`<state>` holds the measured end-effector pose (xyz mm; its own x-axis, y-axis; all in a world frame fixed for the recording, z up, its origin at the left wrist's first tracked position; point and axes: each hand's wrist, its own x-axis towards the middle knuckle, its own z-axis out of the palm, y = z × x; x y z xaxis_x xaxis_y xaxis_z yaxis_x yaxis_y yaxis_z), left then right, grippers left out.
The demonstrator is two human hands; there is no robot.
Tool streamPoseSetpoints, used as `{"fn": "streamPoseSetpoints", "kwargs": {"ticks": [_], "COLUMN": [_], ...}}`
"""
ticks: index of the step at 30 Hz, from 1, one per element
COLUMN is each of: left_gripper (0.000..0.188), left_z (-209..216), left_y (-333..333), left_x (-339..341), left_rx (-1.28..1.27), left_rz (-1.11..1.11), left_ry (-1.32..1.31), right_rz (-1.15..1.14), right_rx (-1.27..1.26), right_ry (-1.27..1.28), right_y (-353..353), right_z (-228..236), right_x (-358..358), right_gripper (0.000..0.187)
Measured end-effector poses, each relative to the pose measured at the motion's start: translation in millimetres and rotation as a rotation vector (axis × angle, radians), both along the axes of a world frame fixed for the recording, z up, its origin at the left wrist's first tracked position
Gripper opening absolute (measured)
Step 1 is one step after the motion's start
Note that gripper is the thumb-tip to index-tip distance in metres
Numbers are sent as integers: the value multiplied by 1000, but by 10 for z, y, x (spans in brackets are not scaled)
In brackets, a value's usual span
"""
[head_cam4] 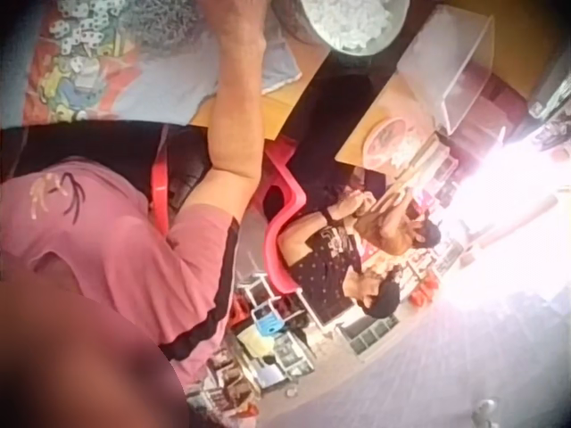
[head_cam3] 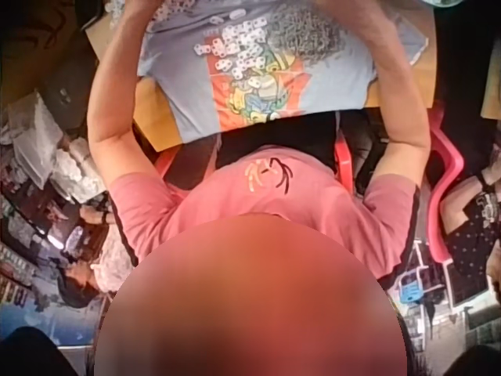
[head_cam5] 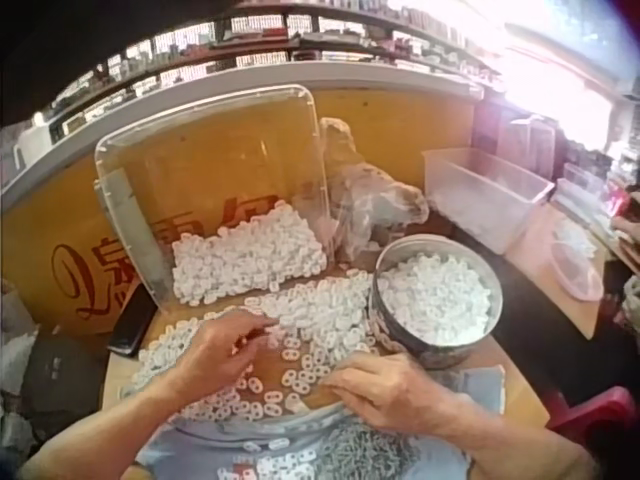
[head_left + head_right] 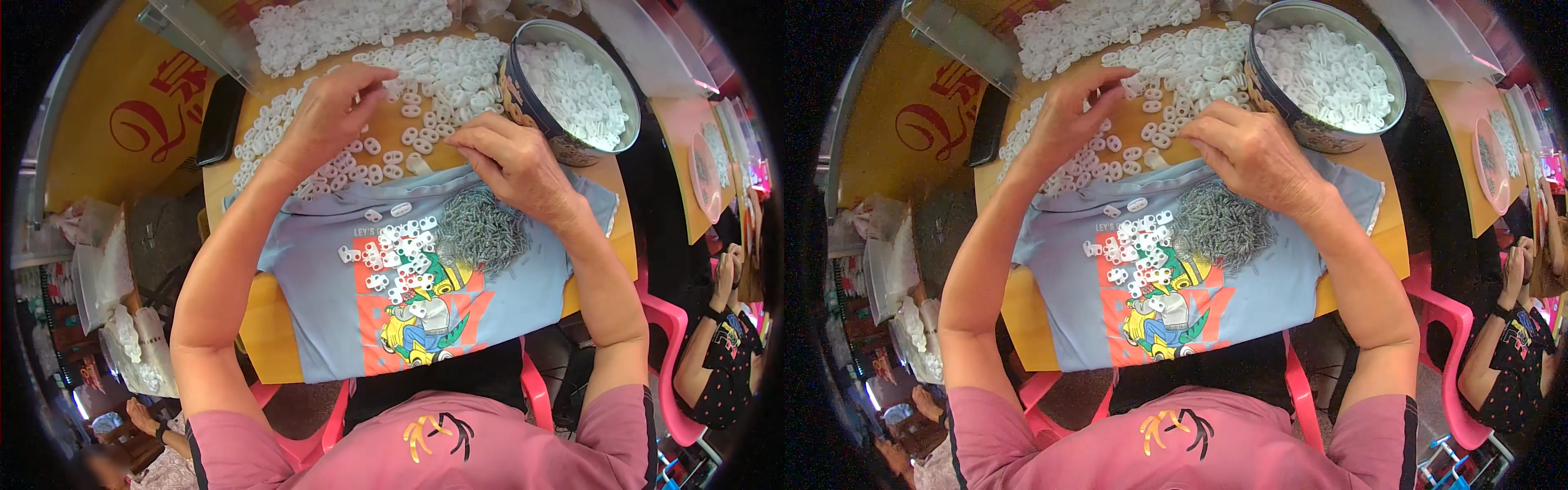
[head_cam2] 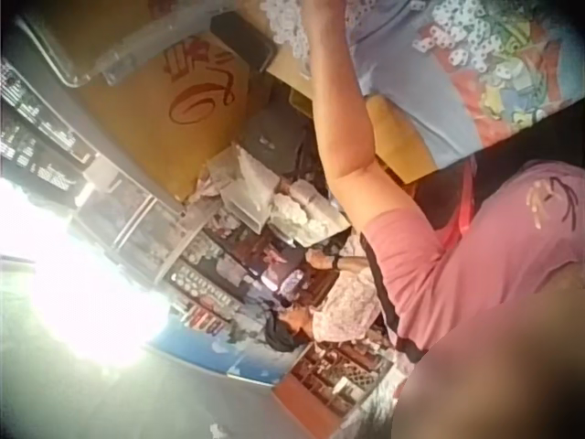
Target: Sorting and arranging small white plastic clips or tags on a t-shirt at a workbench.
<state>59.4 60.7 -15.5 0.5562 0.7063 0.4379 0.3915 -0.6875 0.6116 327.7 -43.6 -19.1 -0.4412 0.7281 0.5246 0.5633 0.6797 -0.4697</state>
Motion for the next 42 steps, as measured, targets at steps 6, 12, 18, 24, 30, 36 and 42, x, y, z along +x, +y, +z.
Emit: {"fn": "streamPoseSetpoints", "kwargs": {"ticks": [6, 12, 18, 24, 30, 36, 42], "left_gripper": [16, 18, 15, 15, 11, 10, 12], "left_z": [276, 483, 436, 288, 85, 19, 34], "left_y": [-234, -598, -855, -472, 98, 273, 223], "left_x": [-242, -412, -415, -194, 72, 79, 27], "left_rx": [-165, -203, -211, -6, 530, 587, 520], "left_rz": [-106, -191, -375, -202, -102, -145, -148], "left_ry": [91, 167, 171, 109, 298, 353, 241], "right_rz": [-12, -11, -20, -21, -19, -22, -20], "right_rx": [-34, -36, -45, -72, -83, -72, -79], "right_ry": [15, 17, 18, 24, 27, 15, -4], "right_y": [3, 11, 12, 10, 9, 12, 11], "right_z": [1, -3, -12, -14, -9, -21, -26], "right_x": [0, -1, -9, -8, -16, -2, 2], "right_gripper": [17, 17, 16, 17, 17, 16, 16]}}
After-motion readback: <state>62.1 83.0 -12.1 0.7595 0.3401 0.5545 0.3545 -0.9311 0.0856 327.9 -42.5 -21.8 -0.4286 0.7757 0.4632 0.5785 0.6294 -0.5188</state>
